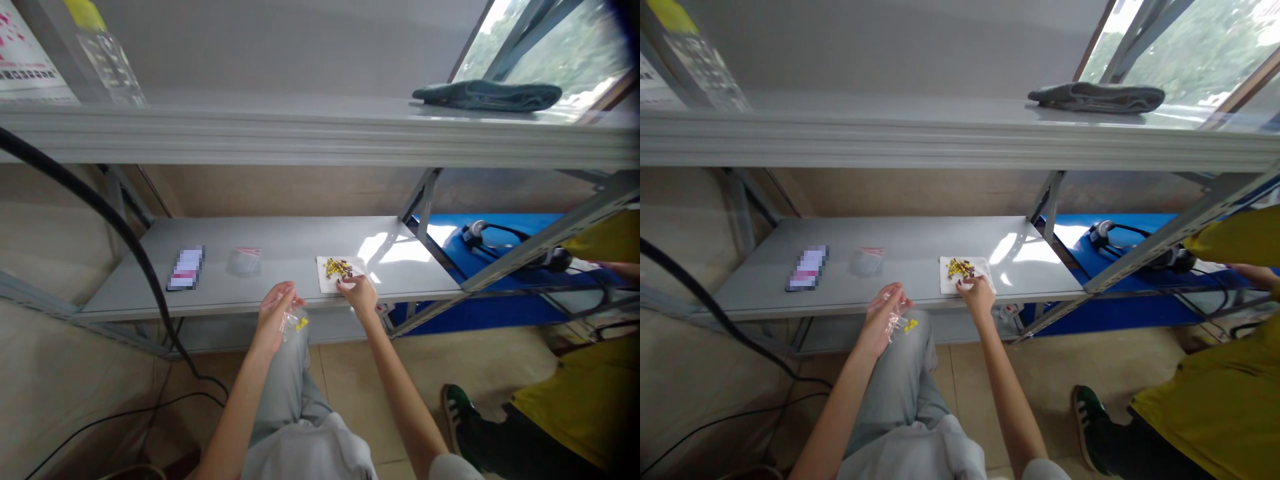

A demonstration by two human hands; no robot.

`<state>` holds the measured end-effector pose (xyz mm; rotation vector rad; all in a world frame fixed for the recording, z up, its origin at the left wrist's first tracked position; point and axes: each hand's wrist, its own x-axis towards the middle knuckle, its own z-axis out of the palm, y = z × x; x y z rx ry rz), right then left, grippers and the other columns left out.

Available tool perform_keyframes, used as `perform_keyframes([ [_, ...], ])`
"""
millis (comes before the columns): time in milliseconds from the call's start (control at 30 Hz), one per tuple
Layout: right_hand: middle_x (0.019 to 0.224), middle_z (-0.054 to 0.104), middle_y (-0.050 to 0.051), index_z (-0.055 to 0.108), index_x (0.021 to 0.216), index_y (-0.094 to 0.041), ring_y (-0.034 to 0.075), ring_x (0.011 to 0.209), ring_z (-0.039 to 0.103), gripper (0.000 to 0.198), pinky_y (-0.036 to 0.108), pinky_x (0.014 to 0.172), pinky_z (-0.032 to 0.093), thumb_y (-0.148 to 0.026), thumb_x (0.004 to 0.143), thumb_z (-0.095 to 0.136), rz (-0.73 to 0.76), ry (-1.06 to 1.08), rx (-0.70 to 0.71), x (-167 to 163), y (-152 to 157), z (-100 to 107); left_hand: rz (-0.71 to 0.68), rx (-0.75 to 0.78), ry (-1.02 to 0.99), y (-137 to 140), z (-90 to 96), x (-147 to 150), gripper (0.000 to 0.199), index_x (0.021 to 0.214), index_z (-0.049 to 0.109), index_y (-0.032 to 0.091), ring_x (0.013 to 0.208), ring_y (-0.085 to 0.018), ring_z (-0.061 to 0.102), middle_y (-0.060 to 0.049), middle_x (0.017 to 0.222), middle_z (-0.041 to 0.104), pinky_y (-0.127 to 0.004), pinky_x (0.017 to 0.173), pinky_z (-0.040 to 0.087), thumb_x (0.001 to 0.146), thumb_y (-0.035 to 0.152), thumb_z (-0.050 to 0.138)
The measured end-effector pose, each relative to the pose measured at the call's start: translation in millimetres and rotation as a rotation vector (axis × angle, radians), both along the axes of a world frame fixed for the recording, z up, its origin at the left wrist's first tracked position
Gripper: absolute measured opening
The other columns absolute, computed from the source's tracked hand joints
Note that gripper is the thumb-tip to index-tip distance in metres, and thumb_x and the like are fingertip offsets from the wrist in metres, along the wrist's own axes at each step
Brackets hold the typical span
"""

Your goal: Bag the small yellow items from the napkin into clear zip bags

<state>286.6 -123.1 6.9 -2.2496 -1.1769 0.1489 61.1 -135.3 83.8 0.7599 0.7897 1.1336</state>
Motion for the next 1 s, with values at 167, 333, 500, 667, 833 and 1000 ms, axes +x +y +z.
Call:
perform_keyframes([
  [167, 0.100, 0.063, 0.004, 0.074, 0.082, -0.023, 0.017, 0.077, 0.060, 0.024, 0.025, 0.064, 0.041, -0.039, 0.075, 0.059, -0.025, -0.002, 0.007, -5.5, 1.8, -11.9, 0.012, -0.087, -0.089, -1.1, 4.8, -2.5, 0.041, 0.088, 0.059, 0.017, 0.062, -0.011, 0.064, 0.005, 0.065, 0.059, -0.026, 0.071, 0.051, 0.058, 0.036, 0.079],
  [333, 0.100, 0.062, 0.006, 0.074, 0.079, -0.020, 0.019, 0.079, 0.059, 0.022, 0.027, 0.066, 0.041, -0.037, 0.071, 0.062, 0.000, 0.017, 0.052, -6.4, 2.7, -3.4, -0.045, 0.031, -0.003, -3.7, 4.2, -3.6, 0.037, 0.093, 0.061, 0.018, 0.066, -0.011, 0.064, 0.004, 0.069, 0.060, -0.028, 0.076, 0.051, 0.064, 0.037, 0.075],
  [500, 0.097, 0.061, 0.004, 0.074, 0.078, -0.022, 0.015, 0.079, 0.058, 0.019, 0.025, 0.068, 0.044, -0.037, 0.069, 0.066, 0.243, 0.060, 0.138, -14.2, -1.8, 34.3, -0.126, 0.393, 0.506, -1.3, -14.6, -0.4, 0.025, 0.091, 0.064, 0.016, 0.073, -0.012, 0.061, -0.002, 0.079, 0.064, -0.023, 0.074, 0.048, 0.072, 0.031, 0.068],
  [667, 0.096, 0.058, 0.003, 0.074, 0.074, -0.025, 0.015, 0.085, 0.057, 0.009, 0.026, 0.076, 0.043, -0.031, 0.068, 0.072, 0.866, 0.042, 0.250, -37.0, -20.8, 89.5, -0.149, 0.575, 0.720, 4.0, -36.0, 4.2, 0.018, 0.089, 0.065, 0.016, 0.073, -0.013, 0.060, -0.003, 0.081, 0.066, -0.023, 0.072, 0.047, 0.071, 0.018, 0.064],
  [833, 0.093, 0.058, 0.001, 0.073, 0.070, -0.024, 0.013, 0.080, 0.057, 0.010, 0.024, 0.070, 0.040, -0.028, 0.062, 0.078, 1.079, -0.122, 0.070, -59.3, -32.2, 117.7, -0.164, 0.579, 0.692, 4.9, -37.6, 6.6, 0.015, 0.082, 0.064, 0.014, 0.071, -0.013, 0.061, -0.002, 0.080, 0.067, -0.022, 0.068, 0.047, 0.067, 0.013, 0.064],
  [1000, 0.095, 0.059, 0.002, 0.073, 0.074, -0.025, 0.012, 0.077, 0.057, 0.007, 0.024, 0.070, 0.040, -0.030, 0.070, 0.073, 1.103, -0.137, 0.040, -62.9, -27.1, 123.9, -0.150, 0.585, 0.692, 3.0, -37.3, 5.9, 0.006, 0.073, 0.063, 0.014, 0.070, -0.014, 0.059, -0.002, 0.075, 0.066, -0.023, 0.068, 0.046, 0.067, 0.013, 0.064],
])
